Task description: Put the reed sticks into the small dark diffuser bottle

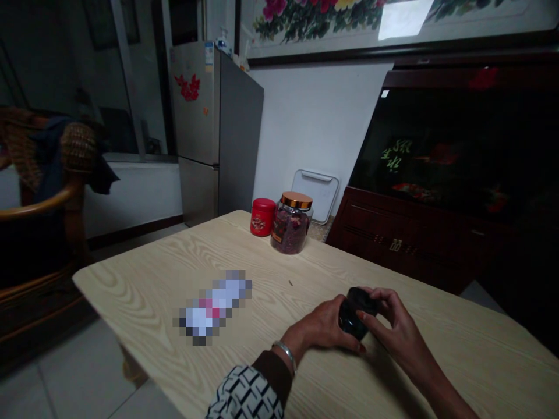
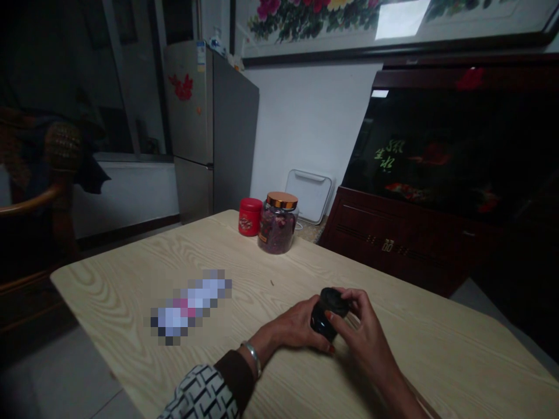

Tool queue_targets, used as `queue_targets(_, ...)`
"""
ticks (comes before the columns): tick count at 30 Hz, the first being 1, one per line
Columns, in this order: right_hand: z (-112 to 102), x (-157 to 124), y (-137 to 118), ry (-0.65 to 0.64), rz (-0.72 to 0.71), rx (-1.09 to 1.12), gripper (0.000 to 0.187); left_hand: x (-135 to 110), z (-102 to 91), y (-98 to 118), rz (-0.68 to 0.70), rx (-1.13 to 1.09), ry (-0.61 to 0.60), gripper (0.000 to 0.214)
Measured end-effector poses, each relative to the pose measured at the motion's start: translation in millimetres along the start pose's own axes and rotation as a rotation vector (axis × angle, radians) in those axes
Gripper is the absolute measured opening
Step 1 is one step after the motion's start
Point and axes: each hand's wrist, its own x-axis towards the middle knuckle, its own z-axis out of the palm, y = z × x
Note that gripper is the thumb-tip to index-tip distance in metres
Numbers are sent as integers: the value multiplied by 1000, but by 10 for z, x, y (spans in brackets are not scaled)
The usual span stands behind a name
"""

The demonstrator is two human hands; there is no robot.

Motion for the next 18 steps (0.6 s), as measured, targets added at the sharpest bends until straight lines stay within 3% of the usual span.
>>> queue_targets(5,-43,19,-128,-67,-36,-335,52,-3,5,-3,-18,62,2,89)
queue_targets(9,-22,-15,-103,-12,-88,-544,59,16,28,-41,14,61,23,89)
queue_targets(14,-38,-95,-125,-39,19,-360,92,9,28,-4,52,80,25,86)
queue_targets(18,-148,-157,-197,-66,128,-236,87,-9,6,36,20,19,7,90)
